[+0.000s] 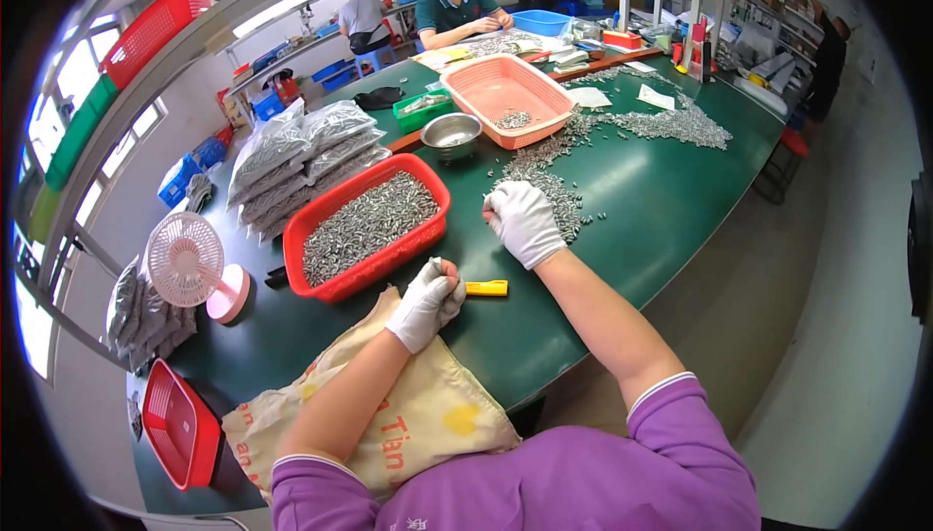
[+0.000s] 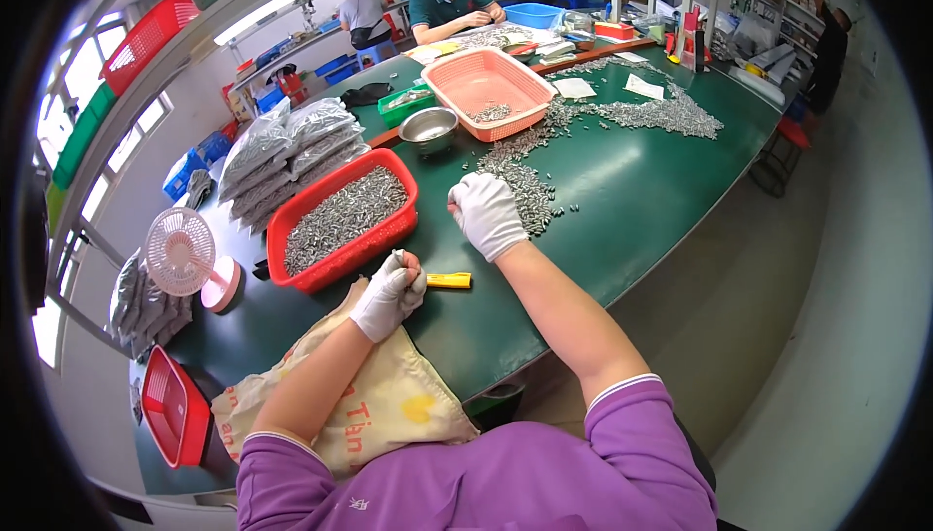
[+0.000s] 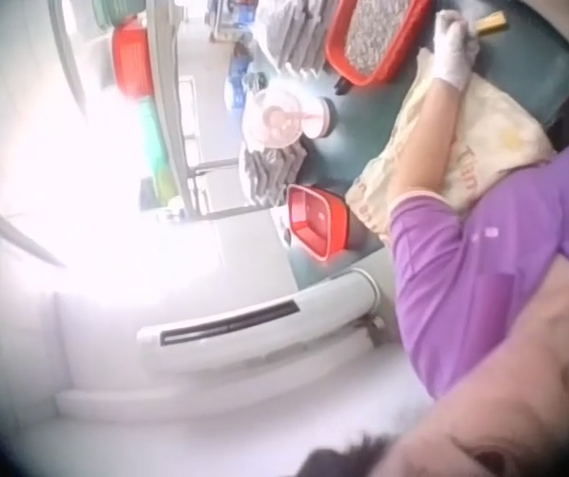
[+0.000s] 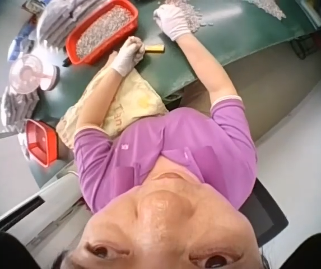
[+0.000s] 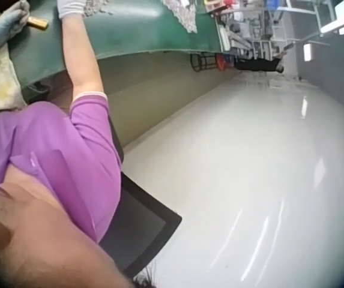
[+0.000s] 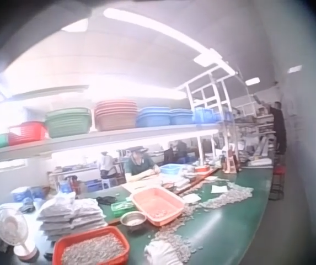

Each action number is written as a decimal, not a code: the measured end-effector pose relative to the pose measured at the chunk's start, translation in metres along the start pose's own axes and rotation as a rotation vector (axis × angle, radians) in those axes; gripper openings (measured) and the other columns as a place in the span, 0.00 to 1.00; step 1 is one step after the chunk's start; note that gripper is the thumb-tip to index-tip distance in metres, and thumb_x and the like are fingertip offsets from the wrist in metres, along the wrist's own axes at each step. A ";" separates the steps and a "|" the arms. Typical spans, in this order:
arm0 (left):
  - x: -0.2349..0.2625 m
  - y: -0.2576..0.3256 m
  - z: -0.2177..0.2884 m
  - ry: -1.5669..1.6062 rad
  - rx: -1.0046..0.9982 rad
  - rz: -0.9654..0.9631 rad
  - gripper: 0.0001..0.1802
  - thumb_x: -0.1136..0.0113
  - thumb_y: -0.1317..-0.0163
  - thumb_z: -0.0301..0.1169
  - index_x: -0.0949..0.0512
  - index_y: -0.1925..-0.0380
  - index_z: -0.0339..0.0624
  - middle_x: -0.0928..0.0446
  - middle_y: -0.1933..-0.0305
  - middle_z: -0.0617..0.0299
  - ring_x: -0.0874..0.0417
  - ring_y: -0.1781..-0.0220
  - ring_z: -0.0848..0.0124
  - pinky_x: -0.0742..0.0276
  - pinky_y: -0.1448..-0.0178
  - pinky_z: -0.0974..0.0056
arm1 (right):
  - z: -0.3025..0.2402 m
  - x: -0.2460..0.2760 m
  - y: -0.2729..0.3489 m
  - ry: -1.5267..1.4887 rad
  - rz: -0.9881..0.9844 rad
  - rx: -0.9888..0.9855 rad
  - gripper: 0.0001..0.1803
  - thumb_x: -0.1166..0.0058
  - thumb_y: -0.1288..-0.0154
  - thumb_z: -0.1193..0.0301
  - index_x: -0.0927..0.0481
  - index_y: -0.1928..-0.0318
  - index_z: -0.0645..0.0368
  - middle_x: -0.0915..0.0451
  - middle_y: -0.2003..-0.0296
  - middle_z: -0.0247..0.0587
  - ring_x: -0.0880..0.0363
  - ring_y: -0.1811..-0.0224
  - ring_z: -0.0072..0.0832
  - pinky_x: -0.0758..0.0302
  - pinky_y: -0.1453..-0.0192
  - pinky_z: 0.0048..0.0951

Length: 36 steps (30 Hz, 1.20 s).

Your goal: Assemble small metal components at a factory workbench using a small yellow tool.

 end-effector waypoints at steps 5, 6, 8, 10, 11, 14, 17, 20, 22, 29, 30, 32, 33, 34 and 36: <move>-0.006 0.000 -0.003 -0.003 -0.030 0.011 0.11 0.41 0.37 0.33 0.34 0.63 0.51 0.34 0.74 0.67 0.38 0.77 0.80 0.43 0.74 0.77 | 0.008 0.000 0.004 -0.010 0.000 -0.069 0.05 0.38 0.48 0.70 0.20 0.71 0.54 0.23 0.71 0.42 0.23 0.65 0.41 0.25 0.60 0.40; -0.006 0.002 -0.005 -0.007 -0.039 0.016 0.11 0.41 0.37 0.33 0.34 0.63 0.51 0.34 0.74 0.67 0.38 0.77 0.80 0.43 0.74 0.77 | 0.008 -0.001 0.006 -0.018 -0.011 -0.083 0.05 0.38 0.48 0.70 0.20 0.71 0.54 0.22 0.71 0.42 0.23 0.65 0.42 0.25 0.59 0.41; -0.008 0.004 -0.003 -0.057 -0.040 0.044 0.13 0.39 0.38 0.36 0.35 0.63 0.52 0.35 0.75 0.68 0.39 0.78 0.80 0.45 0.76 0.76 | 0.007 -0.002 0.005 -0.032 -0.015 -0.096 0.05 0.38 0.48 0.70 0.21 0.71 0.54 0.22 0.71 0.43 0.23 0.65 0.42 0.25 0.59 0.41; -0.006 0.003 -0.005 -0.079 -0.034 0.040 0.15 0.38 0.38 0.39 0.36 0.63 0.52 0.37 0.76 0.68 0.40 0.80 0.80 0.47 0.77 0.76 | 0.008 -0.001 0.004 -0.031 -0.030 -0.103 0.06 0.38 0.48 0.69 0.21 0.71 0.54 0.23 0.71 0.43 0.23 0.65 0.42 0.25 0.59 0.41; -0.009 0.006 -0.004 -0.098 -0.038 0.043 0.15 0.39 0.38 0.39 0.36 0.62 0.51 0.36 0.75 0.68 0.41 0.80 0.80 0.48 0.77 0.76 | 0.004 0.002 0.004 -0.044 -0.029 -0.080 0.06 0.38 0.48 0.68 0.21 0.71 0.54 0.23 0.71 0.43 0.23 0.65 0.43 0.25 0.59 0.42; -0.009 0.005 -0.001 -0.165 -0.085 0.059 0.16 0.38 0.39 0.41 0.35 0.61 0.51 0.35 0.75 0.68 0.41 0.79 0.81 0.49 0.78 0.76 | 0.001 0.006 -0.003 -0.078 -0.009 -0.051 0.06 0.40 0.47 0.69 0.22 0.70 0.56 0.24 0.72 0.44 0.24 0.65 0.44 0.26 0.59 0.43; -0.013 0.006 0.002 -0.233 -0.057 0.056 0.14 0.39 0.38 0.40 0.33 0.62 0.51 0.33 0.74 0.69 0.39 0.78 0.83 0.48 0.77 0.77 | 0.002 0.005 -0.001 -0.063 0.013 -0.027 0.07 0.40 0.47 0.69 0.24 0.70 0.55 0.24 0.69 0.42 0.25 0.62 0.43 0.27 0.56 0.42; -0.013 0.004 0.000 -0.231 -0.099 0.019 0.14 0.40 0.37 0.39 0.34 0.63 0.49 0.33 0.74 0.69 0.39 0.78 0.83 0.46 0.76 0.78 | 0.006 0.000 0.003 -0.104 -0.015 -0.041 0.07 0.40 0.46 0.70 0.24 0.69 0.56 0.23 0.67 0.42 0.25 0.60 0.43 0.28 0.53 0.41; -0.012 0.004 0.001 -0.209 -0.120 -0.021 0.14 0.40 0.37 0.39 0.34 0.63 0.49 0.33 0.74 0.68 0.39 0.78 0.83 0.45 0.76 0.78 | 0.006 0.000 0.001 -0.102 -0.025 -0.059 0.07 0.40 0.45 0.71 0.24 0.68 0.57 0.23 0.66 0.43 0.25 0.59 0.43 0.28 0.52 0.41; -0.001 0.001 -0.008 0.030 -0.140 -0.016 0.07 0.45 0.35 0.34 0.34 0.64 0.50 0.37 0.78 0.69 0.43 0.80 0.81 0.51 0.79 0.75 | 0.008 -0.001 0.002 -0.099 -0.056 -0.092 0.07 0.40 0.46 0.71 0.24 0.69 0.59 0.23 0.67 0.45 0.24 0.60 0.44 0.28 0.52 0.40; -0.001 -0.001 -0.009 0.086 -0.137 -0.047 0.07 0.46 0.34 0.35 0.34 0.65 0.51 0.37 0.78 0.69 0.43 0.81 0.81 0.51 0.79 0.74 | 0.009 -0.001 0.003 -0.087 -0.043 -0.092 0.07 0.40 0.46 0.71 0.24 0.69 0.59 0.23 0.67 0.45 0.24 0.60 0.44 0.27 0.51 0.40; -0.003 -0.001 -0.008 0.101 -0.127 -0.047 0.07 0.46 0.33 0.36 0.33 0.65 0.51 0.37 0.79 0.69 0.43 0.81 0.80 0.52 0.80 0.74 | 0.011 -0.001 0.005 -0.089 -0.070 -0.124 0.07 0.40 0.46 0.71 0.24 0.69 0.59 0.22 0.67 0.45 0.24 0.59 0.44 0.27 0.51 0.40; -0.003 0.000 -0.007 0.113 -0.118 -0.039 0.08 0.46 0.33 0.37 0.33 0.66 0.51 0.37 0.80 0.69 0.44 0.82 0.80 0.52 0.80 0.74 | 0.013 -0.002 0.005 -0.098 -0.082 -0.131 0.06 0.41 0.45 0.71 0.24 0.69 0.59 0.22 0.66 0.45 0.24 0.59 0.44 0.27 0.51 0.40; -0.002 0.000 -0.006 0.104 -0.132 -0.043 0.10 0.46 0.33 0.40 0.33 0.66 0.51 0.38 0.80 0.69 0.44 0.82 0.80 0.52 0.80 0.73 | 0.012 -0.004 0.003 -0.117 -0.097 -0.155 0.06 0.41 0.45 0.71 0.23 0.69 0.58 0.22 0.66 0.45 0.24 0.59 0.43 0.27 0.51 0.40; 0.002 0.001 -0.008 0.109 -0.120 -0.054 0.11 0.46 0.32 0.42 0.33 0.67 0.51 0.38 0.81 0.69 0.44 0.82 0.79 0.52 0.80 0.73 | 0.011 -0.005 0.003 -0.117 -0.101 -0.152 0.06 0.41 0.46 0.71 0.23 0.69 0.58 0.22 0.66 0.45 0.24 0.59 0.43 0.27 0.51 0.40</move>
Point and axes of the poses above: each hand's wrist, its own y-axis away from the middle knuckle, its own x-axis out of the back of the hand, z = x × y, the point moved 4 cm from there along -y, towards the middle knuckle
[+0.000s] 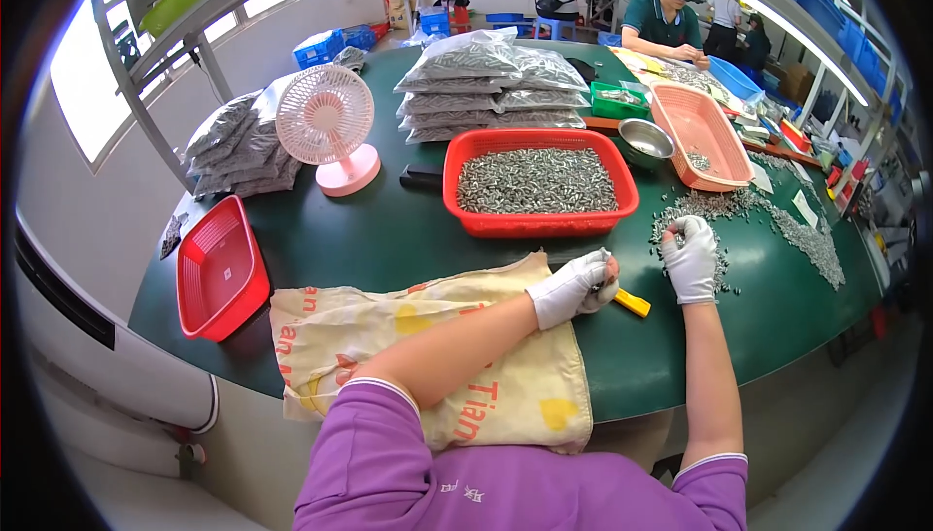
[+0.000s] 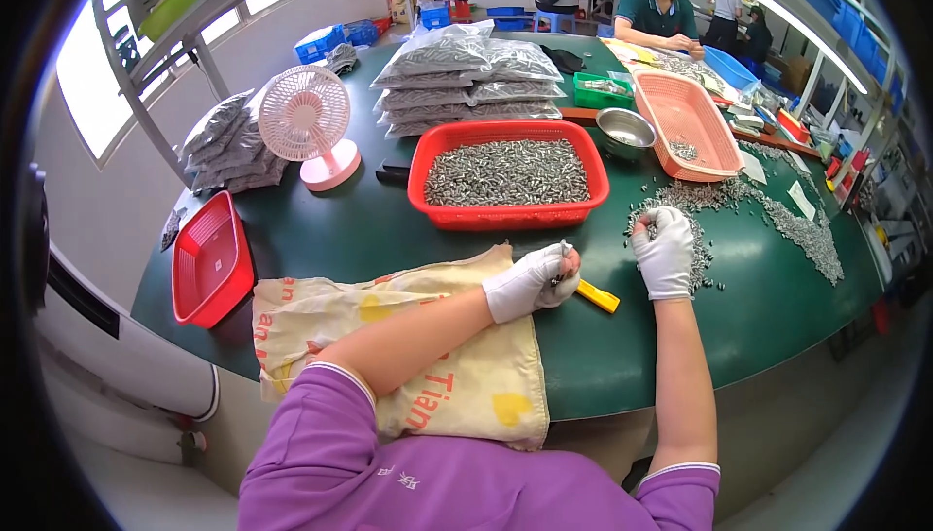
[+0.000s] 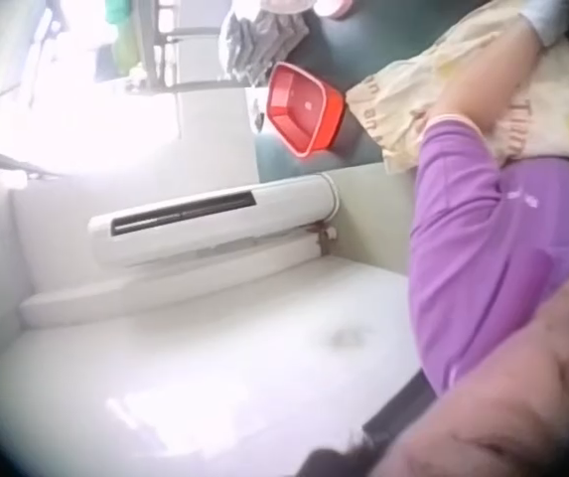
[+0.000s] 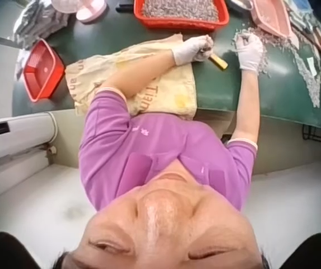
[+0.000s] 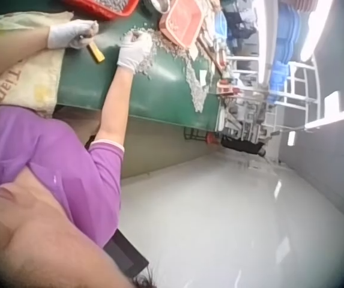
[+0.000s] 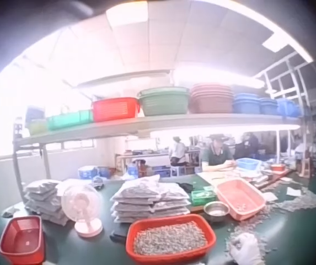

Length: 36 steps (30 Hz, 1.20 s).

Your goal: Assemble small metal components at a factory workbench using a small yellow tool.

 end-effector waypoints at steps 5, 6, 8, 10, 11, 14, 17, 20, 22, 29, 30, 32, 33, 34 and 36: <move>-0.006 -0.002 0.005 -0.063 0.045 -0.001 0.15 0.50 0.30 0.47 0.33 0.66 0.49 0.38 0.81 0.67 0.44 0.83 0.79 0.52 0.80 0.72 | 0.000 0.004 -0.002 -0.022 0.028 0.013 0.06 0.40 0.46 0.72 0.23 0.69 0.59 0.23 0.68 0.45 0.24 0.60 0.43 0.27 0.52 0.40; -0.006 -0.001 0.005 -0.059 0.048 -0.001 0.15 0.50 0.30 0.47 0.33 0.66 0.49 0.38 0.81 0.67 0.44 0.83 0.79 0.52 0.80 0.72 | -0.001 0.004 -0.002 -0.034 0.024 0.011 0.06 0.40 0.46 0.72 0.23 0.69 0.59 0.23 0.68 0.45 0.24 0.61 0.43 0.27 0.52 0.40; -0.007 -0.004 0.007 -0.099 0.042 -0.011 0.13 0.53 0.28 0.43 0.34 0.68 0.49 0.36 0.80 0.67 0.42 0.83 0.79 0.49 0.79 0.73 | 0.001 0.005 -0.004 -0.022 0.023 0.018 0.06 0.40 0.46 0.72 0.23 0.69 0.58 0.23 0.68 0.45 0.24 0.60 0.43 0.27 0.52 0.40; -0.005 -0.002 0.006 -0.077 0.040 0.007 0.15 0.49 0.30 0.48 0.33 0.66 0.50 0.39 0.81 0.69 0.45 0.83 0.79 0.53 0.80 0.73 | 0.001 0.000 -0.004 -0.015 0.036 0.057 0.06 0.39 0.46 0.71 0.23 0.69 0.57 0.23 0.67 0.44 0.24 0.60 0.43 0.27 0.52 0.40; -0.003 0.000 0.007 -0.067 0.052 0.019 0.15 0.49 0.30 0.48 0.33 0.66 0.50 0.39 0.81 0.69 0.45 0.83 0.80 0.53 0.80 0.73 | -0.001 -0.003 -0.004 -0.019 0.041 0.049 0.07 0.39 0.47 0.71 0.23 0.69 0.57 0.22 0.67 0.44 0.24 0.60 0.43 0.27 0.52 0.40; -0.004 0.001 0.005 -0.052 0.076 0.009 0.14 0.47 0.31 0.47 0.33 0.67 0.51 0.39 0.80 0.71 0.44 0.82 0.81 0.52 0.79 0.74 | -0.003 0.000 -0.006 -0.056 0.030 0.032 0.07 0.38 0.48 0.72 0.22 0.69 0.57 0.22 0.66 0.44 0.24 0.59 0.43 0.27 0.52 0.40; -0.007 0.000 0.005 0.002 0.058 -0.043 0.13 0.42 0.34 0.44 0.33 0.65 0.52 0.39 0.79 0.71 0.43 0.80 0.81 0.50 0.78 0.75 | -0.001 0.003 -0.005 -0.065 0.077 0.031 0.06 0.37 0.48 0.73 0.21 0.69 0.57 0.22 0.67 0.43 0.24 0.60 0.43 0.27 0.52 0.39; -0.010 0.001 0.006 0.027 0.043 -0.025 0.13 0.40 0.35 0.40 0.34 0.63 0.52 0.40 0.77 0.71 0.43 0.78 0.81 0.49 0.76 0.75 | 0.002 0.006 -0.004 -0.078 0.053 -0.004 0.06 0.37 0.47 0.74 0.21 0.68 0.57 0.22 0.68 0.43 0.24 0.60 0.42 0.27 0.53 0.39; -0.009 0.002 0.006 0.068 0.053 -0.030 0.13 0.39 0.36 0.39 0.34 0.62 0.51 0.39 0.76 0.70 0.42 0.77 0.80 0.48 0.75 0.75 | 0.001 0.008 -0.004 -0.139 0.055 -0.007 0.07 0.37 0.46 0.74 0.21 0.68 0.58 0.22 0.68 0.43 0.23 0.62 0.41 0.26 0.55 0.38; -0.002 0.002 0.011 0.109 0.072 -0.002 0.09 0.41 0.35 0.36 0.30 0.62 0.49 0.36 0.76 0.71 0.39 0.76 0.80 0.46 0.73 0.76 | -0.015 -0.009 0.004 -0.763 -0.190 -0.301 0.06 0.42 0.35 0.73 0.21 0.60 0.62 0.21 0.66 0.37 0.24 0.64 0.22 0.26 0.56 0.25; -0.003 0.002 0.010 0.118 0.077 0.008 0.10 0.40 0.36 0.38 0.30 0.62 0.49 0.37 0.77 0.70 0.40 0.77 0.79 0.46 0.73 0.74 | -0.019 -0.010 0.007 -0.814 -0.229 -0.304 0.07 0.42 0.35 0.72 0.22 0.59 0.62 0.21 0.65 0.36 0.24 0.63 0.21 0.26 0.54 0.24; -0.002 0.000 0.010 0.131 0.085 0.014 0.12 0.40 0.36 0.41 0.29 0.61 0.49 0.37 0.77 0.68 0.41 0.79 0.78 0.46 0.74 0.73 | -0.023 -0.014 0.012 -0.828 -0.277 -0.316 0.07 0.42 0.35 0.73 0.22 0.59 0.62 0.21 0.65 0.36 0.24 0.62 0.21 0.26 0.53 0.24; 0.001 -0.002 0.009 0.144 0.091 0.050 0.13 0.41 0.35 0.42 0.29 0.60 0.49 0.36 0.78 0.68 0.41 0.79 0.78 0.46 0.74 0.73 | -0.026 -0.016 0.013 -0.840 -0.323 -0.291 0.08 0.43 0.32 0.69 0.23 0.58 0.60 0.23 0.65 0.29 0.28 0.61 0.16 0.29 0.51 0.20; 0.002 -0.001 0.008 0.156 0.096 0.089 0.13 0.41 0.35 0.42 0.29 0.60 0.49 0.36 0.78 0.68 0.41 0.80 0.78 0.45 0.74 0.73 | -0.029 -0.016 0.014 -0.836 -0.342 -0.269 0.08 0.43 0.32 0.69 0.23 0.58 0.60 0.23 0.64 0.29 0.28 0.60 0.16 0.29 0.51 0.21; 0.003 0.001 0.007 0.152 0.064 0.119 0.13 0.41 0.35 0.43 0.30 0.60 0.50 0.34 0.75 0.67 0.41 0.80 0.78 0.45 0.74 0.73 | -0.039 -0.010 0.014 -0.839 -0.388 -0.247 0.08 0.42 0.33 0.68 0.23 0.60 0.60 0.24 0.64 0.31 0.27 0.60 0.19 0.29 0.51 0.23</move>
Point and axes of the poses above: each hand's wrist, its own y-axis away from the middle knuckle, its own x-axis out of the back of the hand, z = x × y, the point moved 4 cm from there along -y, towards the middle knuckle
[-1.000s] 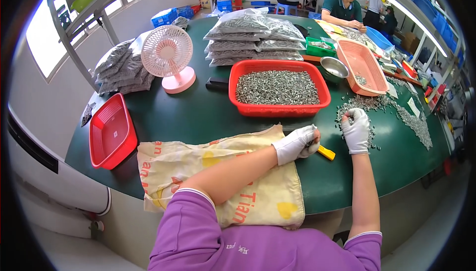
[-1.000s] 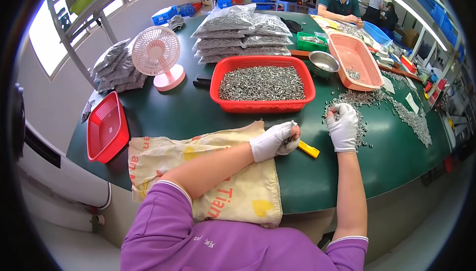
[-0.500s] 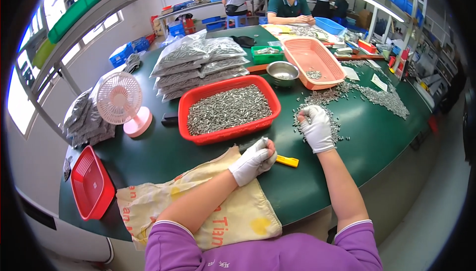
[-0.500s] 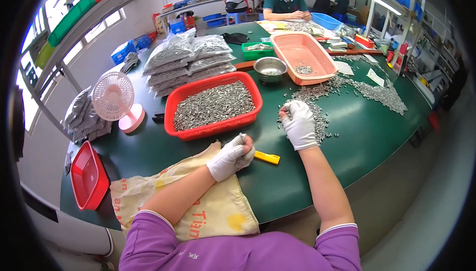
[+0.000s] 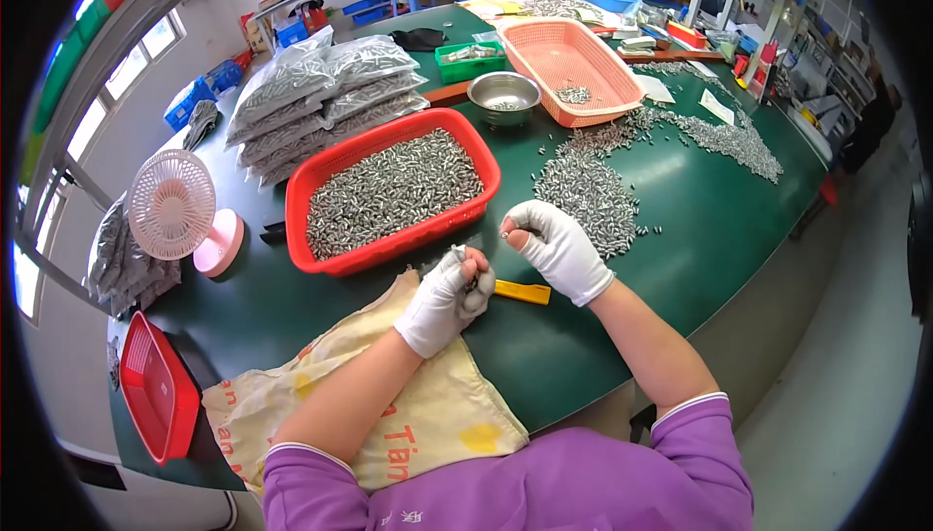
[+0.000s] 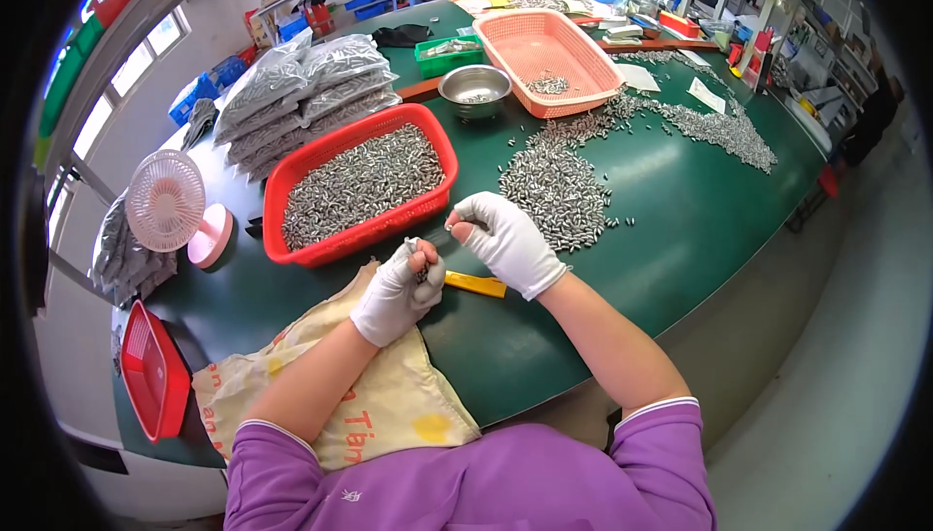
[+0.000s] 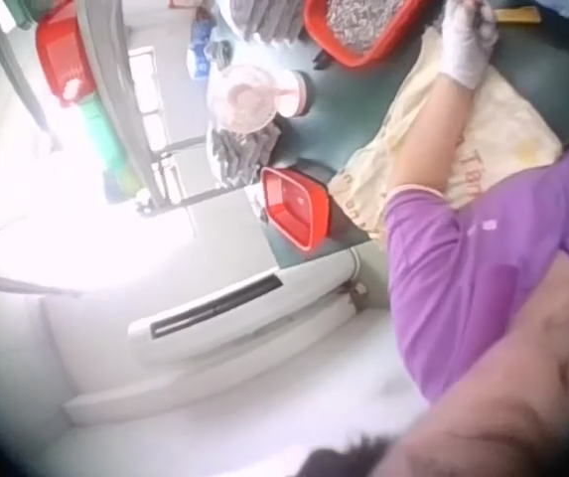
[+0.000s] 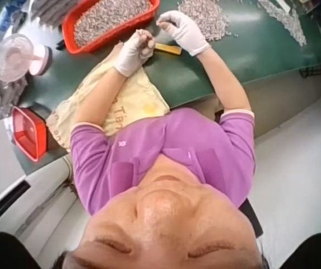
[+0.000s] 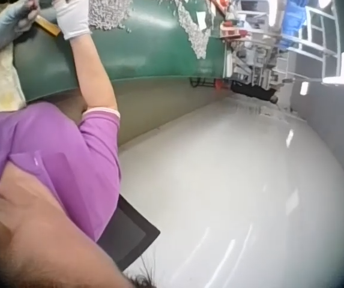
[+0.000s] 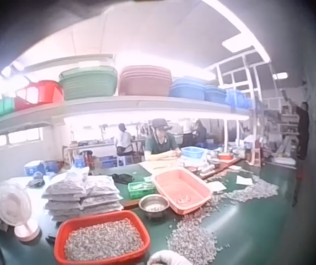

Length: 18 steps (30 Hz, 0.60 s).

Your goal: Assemble small metal components at a factory workbench using a small yellow tool.

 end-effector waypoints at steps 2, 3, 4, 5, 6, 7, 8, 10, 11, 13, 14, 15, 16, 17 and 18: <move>-0.001 0.001 0.001 -0.009 0.000 0.051 0.13 0.41 0.35 0.44 0.30 0.60 0.51 0.34 0.72 0.67 0.41 0.79 0.79 0.46 0.74 0.74 | -0.009 -0.003 0.003 -0.039 -0.029 0.048 0.08 0.42 0.34 0.69 0.22 0.61 0.61 0.24 0.65 0.33 0.26 0.61 0.22 0.29 0.51 0.24; -0.001 0.001 0.001 -0.007 0.005 0.054 0.13 0.41 0.35 0.44 0.30 0.60 0.51 0.34 0.72 0.67 0.41 0.79 0.79 0.46 0.74 0.74 | -0.010 -0.004 0.003 0.023 -0.042 0.071 0.06 0.41 0.37 0.71 0.22 0.62 0.60 0.23 0.66 0.36 0.25 0.61 0.27 0.28 0.52 0.27; -0.002 0.000 0.001 -0.012 0.032 0.025 0.13 0.40 0.35 0.43 0.30 0.61 0.51 0.34 0.72 0.68 0.42 0.79 0.79 0.46 0.74 0.74 | -0.009 -0.003 0.003 0.021 -0.040 0.068 0.06 0.41 0.37 0.71 0.22 0.62 0.60 0.23 0.66 0.36 0.25 0.61 0.27 0.28 0.52 0.27; -0.003 -0.001 0.001 -0.017 0.059 -0.005 0.13 0.40 0.35 0.43 0.30 0.61 0.52 0.34 0.72 0.68 0.42 0.79 0.79 0.46 0.74 0.75 | -0.013 -0.003 0.003 0.148 -0.040 0.176 0.06 0.40 0.40 0.74 0.21 0.63 0.60 0.23 0.66 0.38 0.23 0.62 0.30 0.27 0.54 0.30; -0.004 -0.001 0.001 -0.015 0.065 -0.004 0.13 0.40 0.35 0.43 0.30 0.61 0.52 0.34 0.72 0.68 0.42 0.79 0.79 0.46 0.74 0.75 | -0.016 -0.003 0.004 0.276 -0.041 0.284 0.06 0.39 0.44 0.77 0.21 0.64 0.59 0.22 0.67 0.40 0.22 0.63 0.34 0.25 0.56 0.33; -0.004 -0.002 0.000 -0.010 0.054 -0.001 0.13 0.39 0.36 0.44 0.30 0.61 0.52 0.35 0.72 0.68 0.43 0.79 0.79 0.47 0.74 0.74 | -0.016 -0.005 0.003 0.274 -0.028 0.292 0.07 0.38 0.47 0.76 0.20 0.65 0.57 0.22 0.67 0.39 0.23 0.63 0.39 0.26 0.57 0.36; -0.004 -0.002 0.000 -0.004 0.043 0.002 0.13 0.38 0.36 0.44 0.31 0.62 0.52 0.35 0.72 0.69 0.43 0.79 0.80 0.47 0.74 0.74 | -0.015 -0.005 0.003 0.271 -0.025 0.283 0.07 0.38 0.47 0.76 0.20 0.65 0.57 0.22 0.67 0.39 0.23 0.63 0.39 0.26 0.57 0.36; -0.003 -0.001 -0.001 -0.010 0.053 0.023 0.13 0.38 0.36 0.44 0.31 0.62 0.53 0.35 0.72 0.70 0.44 0.79 0.80 0.48 0.74 0.74 | -0.018 -0.006 0.001 0.372 -0.073 0.360 0.08 0.36 0.48 0.74 0.20 0.66 0.56 0.22 0.68 0.38 0.23 0.63 0.39 0.26 0.57 0.35; -0.003 0.000 -0.001 -0.019 0.052 0.042 0.13 0.38 0.36 0.44 0.31 0.63 0.53 0.35 0.72 0.70 0.44 0.79 0.80 0.48 0.74 0.74 | -0.021 -0.007 0.001 0.365 -0.083 0.385 0.08 0.35 0.49 0.73 0.20 0.66 0.55 0.21 0.68 0.37 0.23 0.64 0.39 0.26 0.58 0.36; -0.006 -0.001 0.001 -0.050 0.082 0.052 0.13 0.38 0.36 0.44 0.31 0.63 0.53 0.35 0.73 0.71 0.44 0.79 0.81 0.49 0.75 0.74 | -0.025 -0.007 0.000 0.387 -0.074 0.404 0.08 0.35 0.49 0.73 0.20 0.67 0.55 0.21 0.68 0.37 0.23 0.64 0.39 0.26 0.59 0.36; -0.007 -0.001 0.001 -0.088 0.104 0.061 0.13 0.38 0.36 0.44 0.32 0.63 0.54 0.36 0.73 0.71 0.45 0.80 0.81 0.50 0.75 0.74 | -0.027 -0.007 0.000 0.408 -0.064 0.434 0.09 0.35 0.50 0.73 0.20 0.67 0.55 0.21 0.67 0.37 0.23 0.64 0.39 0.26 0.59 0.36; -0.008 0.000 0.002 -0.081 0.109 0.061 0.13 0.38 0.36 0.44 0.32 0.63 0.54 0.36 0.73 0.71 0.45 0.80 0.81 0.50 0.75 0.74 | -0.029 -0.007 0.001 0.445 -0.072 0.445 0.09 0.34 0.50 0.72 0.19 0.67 0.55 0.20 0.67 0.37 0.22 0.64 0.39 0.25 0.60 0.36; -0.009 0.001 0.003 -0.092 0.117 0.063 0.13 0.39 0.35 0.42 0.32 0.62 0.51 0.35 0.73 0.70 0.44 0.79 0.82 0.49 0.75 0.75 | -0.029 -0.008 0.001 0.447 -0.073 0.439 0.09 0.34 0.50 0.72 0.19 0.67 0.55 0.20 0.67 0.37 0.22 0.64 0.39 0.25 0.60 0.36; -0.008 0.002 0.003 -0.104 0.124 0.064 0.12 0.41 0.33 0.41 0.32 0.62 0.49 0.34 0.73 0.70 0.43 0.78 0.83 0.48 0.75 0.76 | -0.029 -0.007 0.002 0.450 -0.054 0.442 0.10 0.34 0.51 0.73 0.19 0.66 0.55 0.20 0.67 0.37 0.22 0.64 0.38 0.25 0.60 0.35; -0.007 0.001 0.002 -0.101 0.128 0.061 0.12 0.41 0.33 0.41 0.32 0.62 0.49 0.34 0.73 0.70 0.43 0.78 0.83 0.48 0.75 0.76 | -0.029 -0.007 0.002 0.454 -0.035 0.445 0.10 0.34 0.51 0.74 0.19 0.65 0.55 0.20 0.67 0.37 0.22 0.64 0.38 0.25 0.60 0.35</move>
Point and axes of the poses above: each hand's wrist, its own y-axis away from the middle knuckle, its own x-axis out of the back of the hand, z = x × y, the point moved 4 cm from there along -y, towards the middle knuckle
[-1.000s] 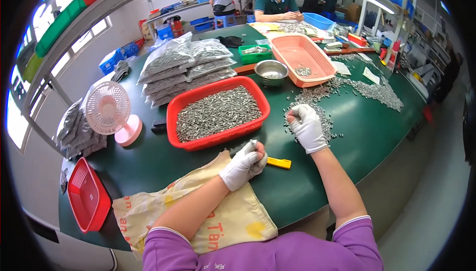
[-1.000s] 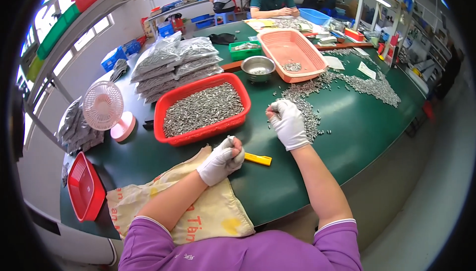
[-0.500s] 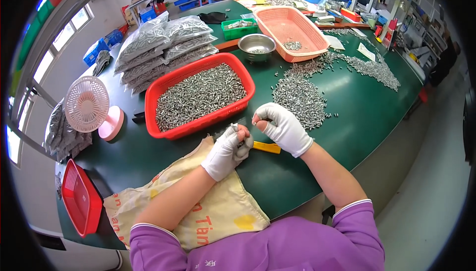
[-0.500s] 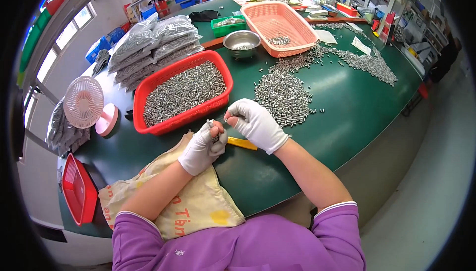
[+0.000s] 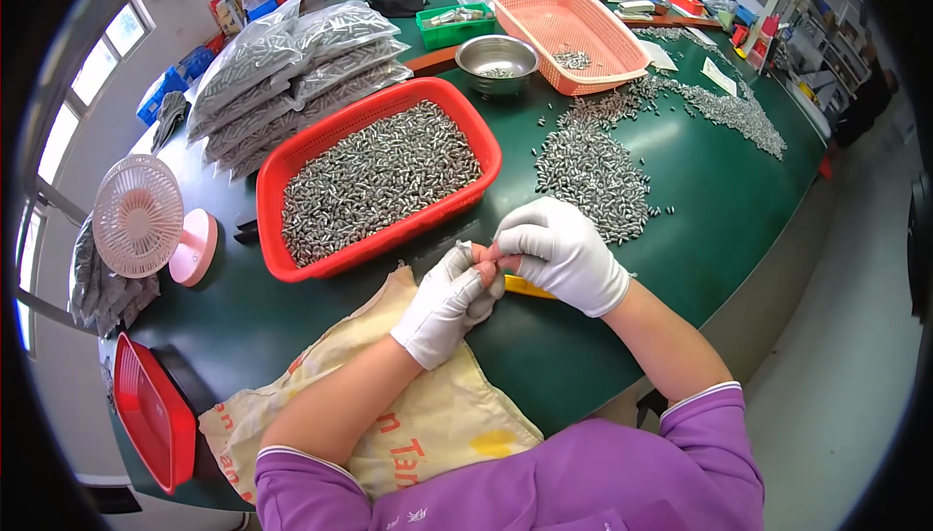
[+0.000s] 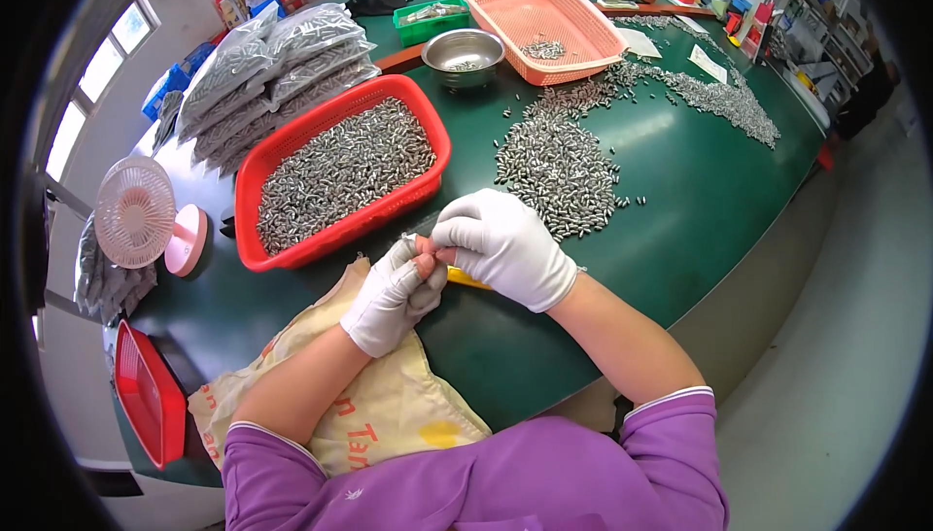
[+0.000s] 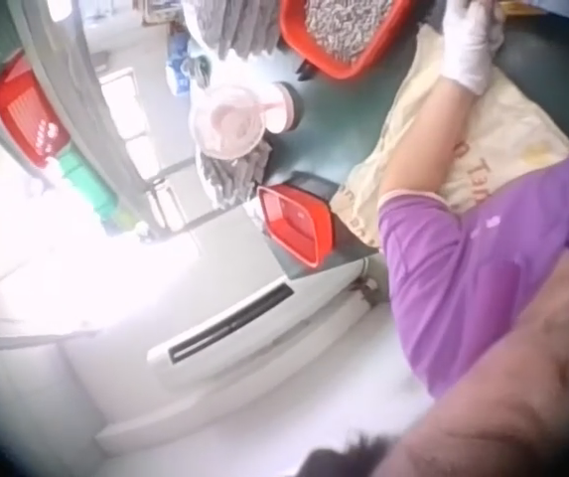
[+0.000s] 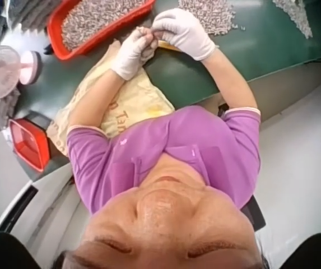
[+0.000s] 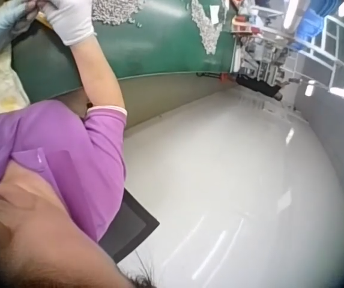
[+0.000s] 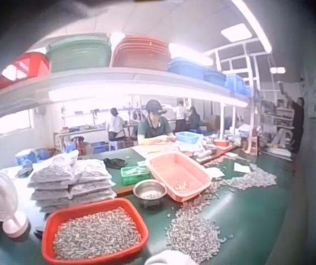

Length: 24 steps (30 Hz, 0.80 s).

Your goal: Assemble small metal components at a factory workbench using a small yellow tool.

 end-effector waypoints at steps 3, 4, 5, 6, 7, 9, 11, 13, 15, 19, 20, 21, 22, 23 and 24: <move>0.004 0.000 -0.001 0.045 -0.012 -0.004 0.12 0.43 0.32 0.42 0.32 0.61 0.49 0.33 0.72 0.70 0.43 0.79 0.82 0.48 0.75 0.76 | 0.004 0.001 0.001 -0.030 0.115 -0.070 0.11 0.34 0.52 0.76 0.19 0.65 0.55 0.20 0.67 0.38 0.21 0.65 0.38 0.24 0.61 0.35; 0.004 0.000 -0.001 0.062 -0.021 -0.005 0.12 0.43 0.32 0.42 0.31 0.60 0.49 0.33 0.72 0.69 0.43 0.79 0.82 0.49 0.75 0.76 | 0.006 0.001 0.002 -0.053 0.120 -0.092 0.10 0.34 0.52 0.77 0.19 0.67 0.56 0.20 0.68 0.38 0.21 0.66 0.37 0.24 0.61 0.34; 0.004 0.000 -0.001 0.079 -0.030 -0.005 0.12 0.44 0.31 0.42 0.31 0.60 0.49 0.32 0.72 0.69 0.43 0.79 0.82 0.49 0.75 0.75 | 0.006 0.002 0.001 -0.054 0.119 -0.093 0.10 0.34 0.52 0.77 0.19 0.67 0.56 0.20 0.68 0.38 0.21 0.66 0.37 0.24 0.61 0.34; 0.005 0.001 -0.001 0.080 -0.028 -0.004 0.12 0.44 0.31 0.42 0.31 0.60 0.49 0.32 0.72 0.69 0.43 0.79 0.82 0.49 0.75 0.75 | 0.004 0.002 0.000 -0.044 0.101 -0.074 0.10 0.33 0.52 0.77 0.19 0.67 0.55 0.20 0.69 0.38 0.21 0.66 0.37 0.24 0.62 0.34; 0.005 0.001 -0.001 0.077 -0.037 -0.003 0.12 0.43 0.32 0.43 0.31 0.60 0.50 0.32 0.72 0.69 0.43 0.79 0.82 0.49 0.75 0.75 | 0.002 0.003 -0.001 -0.033 0.083 -0.054 0.10 0.33 0.52 0.76 0.19 0.67 0.55 0.20 0.69 0.37 0.21 0.67 0.37 0.24 0.62 0.34; 0.004 0.001 -0.001 0.075 -0.044 -0.001 0.12 0.43 0.32 0.44 0.30 0.60 0.50 0.31 0.72 0.69 0.43 0.79 0.81 0.48 0.75 0.76 | -0.001 0.003 -0.002 -0.021 0.062 -0.038 0.10 0.33 0.53 0.75 0.19 0.68 0.55 0.20 0.69 0.37 0.21 0.67 0.37 0.24 0.62 0.34; 0.004 0.002 -0.001 0.088 -0.025 0.000 0.14 0.42 0.33 0.46 0.29 0.61 0.52 0.31 0.72 0.70 0.42 0.79 0.82 0.49 0.74 0.76 | -0.003 0.001 -0.002 -0.011 0.041 -0.024 0.10 0.33 0.53 0.74 0.18 0.68 0.54 0.20 0.69 0.36 0.21 0.67 0.37 0.24 0.63 0.34; 0.004 0.001 -0.001 0.083 -0.023 0.006 0.14 0.41 0.34 0.47 0.29 0.61 0.52 0.30 0.72 0.70 0.42 0.79 0.82 0.49 0.74 0.76 | -0.004 0.000 -0.002 -0.033 0.018 -0.013 0.10 0.33 0.53 0.73 0.18 0.68 0.53 0.20 0.69 0.36 0.21 0.68 0.37 0.24 0.63 0.34; 0.005 0.002 -0.001 0.079 -0.022 0.011 0.14 0.41 0.34 0.48 0.29 0.62 0.52 0.30 0.72 0.71 0.41 0.79 0.82 0.48 0.74 0.76 | -0.002 -0.003 -0.001 -0.028 0.020 -0.016 0.10 0.33 0.53 0.73 0.18 0.68 0.53 0.20 0.69 0.36 0.21 0.68 0.37 0.24 0.63 0.34; 0.006 0.000 -0.001 0.084 -0.023 -0.001 0.14 0.41 0.34 0.48 0.29 0.62 0.52 0.30 0.72 0.70 0.41 0.79 0.82 0.48 0.74 0.76 | 0.001 -0.003 0.000 -0.024 0.013 -0.032 0.10 0.33 0.53 0.73 0.18 0.68 0.52 0.20 0.69 0.36 0.21 0.68 0.37 0.24 0.64 0.34; 0.006 0.000 -0.002 0.090 -0.017 -0.006 0.14 0.42 0.34 0.48 0.29 0.62 0.52 0.30 0.73 0.70 0.41 0.79 0.81 0.48 0.75 0.76 | 0.001 -0.002 0.000 -0.024 0.013 -0.031 0.10 0.33 0.53 0.73 0.18 0.68 0.52 0.20 0.69 0.36 0.21 0.68 0.37 0.24 0.64 0.34; 0.007 0.000 -0.002 0.090 -0.017 -0.006 0.14 0.42 0.34 0.48 0.29 0.62 0.52 0.30 0.73 0.70 0.41 0.79 0.81 0.48 0.75 0.76 | -0.001 0.000 -0.001 0.007 0.015 -0.011 0.11 0.32 0.52 0.74 0.18 0.66 0.54 0.20 0.69 0.37 0.21 0.68 0.37 0.25 0.64 0.34; 0.007 0.000 -0.002 0.096 -0.019 -0.002 0.14 0.42 0.34 0.47 0.29 0.63 0.52 0.30 0.73 0.70 0.41 0.79 0.81 0.48 0.75 0.76 | -0.003 0.001 -0.002 0.038 0.017 0.010 0.12 0.32 0.52 0.75 0.18 0.65 0.56 0.20 0.70 0.39 0.21 0.69 0.38 0.25 0.65 0.34; 0.008 0.000 -0.002 0.103 -0.021 0.003 0.14 0.42 0.33 0.47 0.29 0.63 0.52 0.30 0.73 0.70 0.41 0.79 0.82 0.48 0.75 0.76 | -0.003 0.001 -0.003 0.038 0.017 0.010 0.12 0.32 0.52 0.75 0.18 0.65 0.56 0.20 0.70 0.39 0.21 0.69 0.38 0.25 0.65 0.34; 0.009 0.000 -0.002 0.102 -0.021 0.003 0.14 0.42 0.33 0.47 0.29 0.63 0.52 0.30 0.73 0.70 0.41 0.79 0.82 0.48 0.75 0.76 | -0.003 0.001 -0.004 0.018 0.017 0.009 0.11 0.32 0.52 0.75 0.17 0.65 0.56 0.20 0.70 0.38 0.21 0.69 0.38 0.25 0.65 0.34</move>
Point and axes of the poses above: each hand's wrist, its own y-axis away from the middle knuckle, its own x-axis out of the back of the hand, z = x × y, the point moved 4 cm from there along -y, towards the middle knuckle
